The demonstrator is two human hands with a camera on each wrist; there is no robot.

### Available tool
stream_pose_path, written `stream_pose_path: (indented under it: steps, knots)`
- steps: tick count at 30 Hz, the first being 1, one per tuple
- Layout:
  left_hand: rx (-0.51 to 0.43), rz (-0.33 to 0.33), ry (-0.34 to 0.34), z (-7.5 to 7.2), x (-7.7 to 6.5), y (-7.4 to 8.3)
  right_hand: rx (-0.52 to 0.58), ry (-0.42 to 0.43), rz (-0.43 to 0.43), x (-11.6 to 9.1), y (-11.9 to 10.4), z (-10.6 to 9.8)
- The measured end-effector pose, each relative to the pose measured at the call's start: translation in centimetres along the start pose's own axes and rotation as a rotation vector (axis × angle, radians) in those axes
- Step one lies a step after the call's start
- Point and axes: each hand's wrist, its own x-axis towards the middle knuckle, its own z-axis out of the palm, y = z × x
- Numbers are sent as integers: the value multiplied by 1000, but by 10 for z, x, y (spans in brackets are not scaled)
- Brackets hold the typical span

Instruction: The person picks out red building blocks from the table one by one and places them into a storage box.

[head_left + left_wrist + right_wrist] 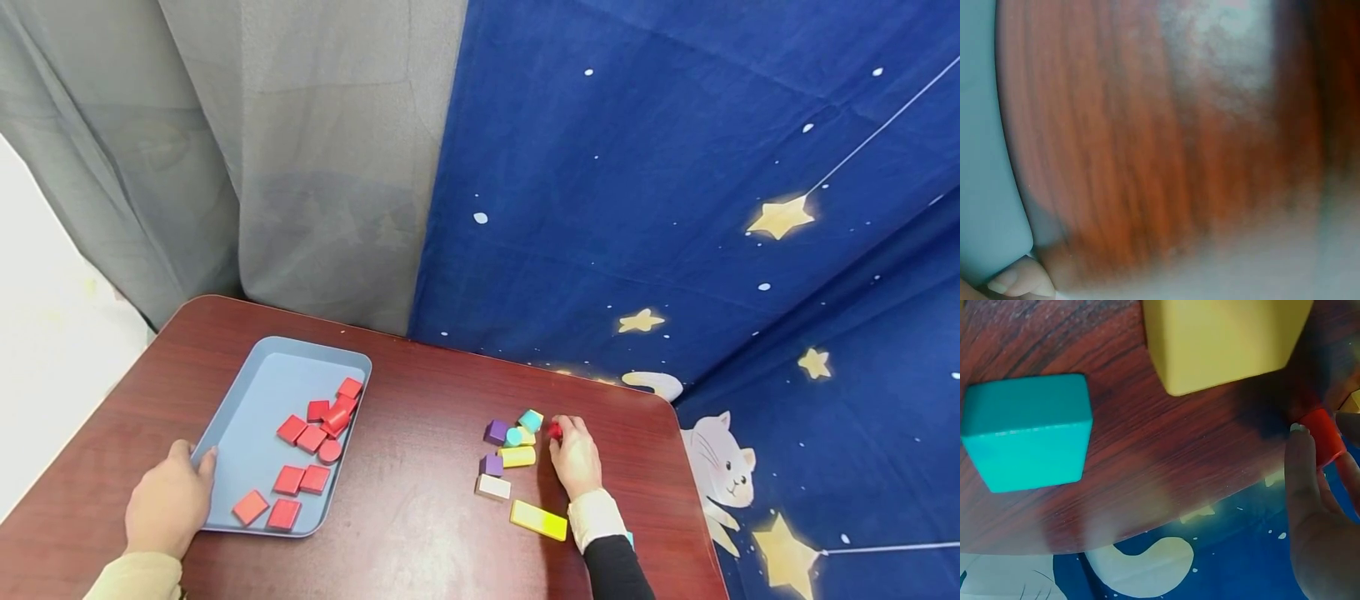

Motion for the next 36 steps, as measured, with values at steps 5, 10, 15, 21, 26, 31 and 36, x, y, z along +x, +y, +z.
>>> stream_pose_path:
  steps: [5,10,15,21,26,31,36]
  knots:
    - [0,8,4,0,1,0,-43,-58,3,-5,1,0]
    - [-1,10,3,-1,1,-1,-43,-70,28,-9,2,1]
    - [-5,14,9,0,2,-3,-32,-81,47,-12,2,0]
    - [-5,13,3,1,1,-2,11,-125,78,-18,-1,-5]
    - [-3,5,-9,0,0,0,70,-138,157,-27,-9,-6]
    - [0,-2,-13,1,0,-1,98,-81,174,-35,-22,-6]
    - [-5,3,2,1,1,-2,113,-29,145,-40,-38,-7]
